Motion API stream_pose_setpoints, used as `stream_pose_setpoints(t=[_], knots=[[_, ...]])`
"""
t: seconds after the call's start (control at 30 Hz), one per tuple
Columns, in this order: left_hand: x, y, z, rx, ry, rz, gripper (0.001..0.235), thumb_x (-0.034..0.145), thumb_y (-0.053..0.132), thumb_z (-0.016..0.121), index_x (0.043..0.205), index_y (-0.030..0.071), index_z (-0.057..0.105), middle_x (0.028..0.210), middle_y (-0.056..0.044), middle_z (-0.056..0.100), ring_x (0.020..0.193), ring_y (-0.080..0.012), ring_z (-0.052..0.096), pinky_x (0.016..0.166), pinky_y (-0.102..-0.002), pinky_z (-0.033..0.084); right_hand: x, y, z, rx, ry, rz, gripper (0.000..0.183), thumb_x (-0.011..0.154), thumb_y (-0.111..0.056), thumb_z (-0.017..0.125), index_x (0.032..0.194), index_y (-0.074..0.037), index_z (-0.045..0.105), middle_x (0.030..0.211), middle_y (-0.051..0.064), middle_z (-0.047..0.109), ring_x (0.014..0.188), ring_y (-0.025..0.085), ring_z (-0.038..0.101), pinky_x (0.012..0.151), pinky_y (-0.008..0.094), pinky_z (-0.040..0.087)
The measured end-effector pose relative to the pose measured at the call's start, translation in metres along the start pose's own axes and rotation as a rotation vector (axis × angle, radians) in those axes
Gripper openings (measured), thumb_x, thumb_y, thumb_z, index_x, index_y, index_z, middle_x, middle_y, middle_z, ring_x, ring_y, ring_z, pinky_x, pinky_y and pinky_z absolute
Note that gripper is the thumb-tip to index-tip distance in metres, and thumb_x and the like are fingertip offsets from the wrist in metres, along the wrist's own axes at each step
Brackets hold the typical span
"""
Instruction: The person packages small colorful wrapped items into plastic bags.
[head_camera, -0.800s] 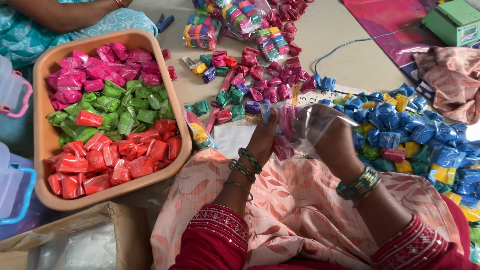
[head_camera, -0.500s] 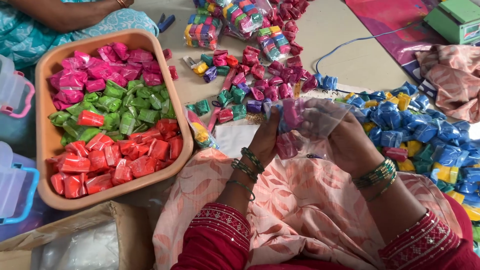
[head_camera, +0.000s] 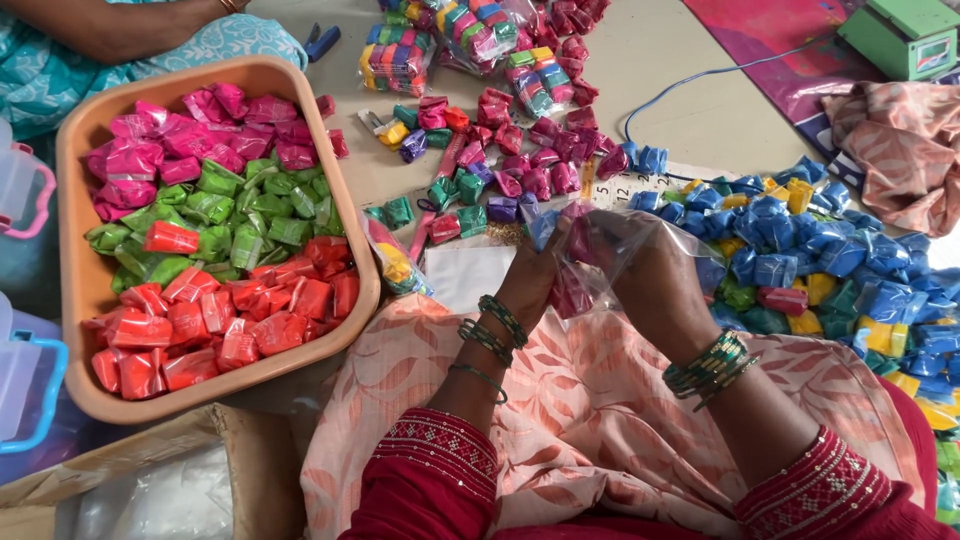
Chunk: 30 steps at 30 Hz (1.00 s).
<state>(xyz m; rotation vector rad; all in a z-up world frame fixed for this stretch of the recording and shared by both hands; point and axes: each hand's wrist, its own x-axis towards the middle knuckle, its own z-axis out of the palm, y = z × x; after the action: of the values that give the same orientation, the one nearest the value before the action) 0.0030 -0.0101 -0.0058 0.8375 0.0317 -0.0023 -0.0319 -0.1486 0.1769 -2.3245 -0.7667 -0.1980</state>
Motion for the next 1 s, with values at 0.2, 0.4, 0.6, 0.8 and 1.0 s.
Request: stream_pose_setpoints(t=[0.2, 0.4, 0.6, 0.8, 1.0], knots=[[-0.036, 0.061, 0.043, -0.176, -0.180, -0.041, 0.048, 0.094, 0.054, 0.064, 0.118, 0.013, 0.060, 0.096, -0.003, 0.070, 0.076, -0.0165, 0.071, 0.065, -0.033, 0.063, 0.006, 0.000, -0.020, 0.670, -0.148, 0.201, 0.035, 0.092, -0.003, 0.067, 0.127, -0.001, 0.068, 0.099, 0.008, 0.077, 0.085, 0.011, 0.072, 0.077, 0.026, 0.060], [-0.032, 0.053, 0.033, -0.186, -0.173, -0.043, 0.054, 0.098, 0.058, 0.060, 0.119, 0.008, 0.059, 0.096, -0.007, 0.070, 0.073, -0.0205, 0.071, 0.063, -0.037, 0.063, 0.000, 0.015, -0.017, 0.889, -0.192, 0.282, 0.041, 0.098, -0.002, 0.063, 0.139, 0.000, 0.063, 0.107, 0.006, 0.071, 0.095, 0.010, 0.067, 0.085, 0.026, 0.055], [-0.012, 0.051, 0.000, -0.355, -0.007, -0.085, 0.053, 0.099, 0.064, 0.055, 0.108, 0.012, 0.058, 0.084, -0.005, 0.066, 0.063, -0.0162, 0.065, 0.056, -0.033, 0.058, -0.009, 0.011, -0.072, 0.866, -0.086, 0.291, 0.042, 0.099, 0.006, 0.057, 0.140, 0.000, 0.059, 0.107, 0.010, 0.068, 0.097, 0.016, 0.066, 0.086, 0.029, 0.054], [-0.016, 0.061, -0.026, -0.503, -0.090, -0.066, 0.053, 0.100, 0.069, 0.053, 0.111, 0.017, 0.061, 0.084, -0.005, 0.069, 0.055, -0.0186, 0.061, 0.038, -0.031, 0.047, -0.024, 0.046, -0.099, 1.423, -0.016, 0.377, 0.033, 0.103, -0.004, 0.041, 0.134, -0.012, 0.049, 0.124, 0.017, 0.069, 0.110, 0.034, 0.071, 0.089, 0.038, 0.060], [-0.018, 0.044, -0.024, -0.176, 0.207, -0.281, 0.065, 0.093, 0.073, 0.053, 0.112, 0.011, 0.061, 0.083, -0.008, 0.069, 0.060, -0.0237, 0.066, 0.048, -0.036, 0.055, -0.034, 0.103, -0.080, 1.710, -0.038, 0.327, 0.029, 0.109, -0.005, 0.044, 0.137, -0.008, 0.052, 0.128, 0.019, 0.067, 0.110, 0.031, 0.071, 0.084, 0.038, 0.060]])
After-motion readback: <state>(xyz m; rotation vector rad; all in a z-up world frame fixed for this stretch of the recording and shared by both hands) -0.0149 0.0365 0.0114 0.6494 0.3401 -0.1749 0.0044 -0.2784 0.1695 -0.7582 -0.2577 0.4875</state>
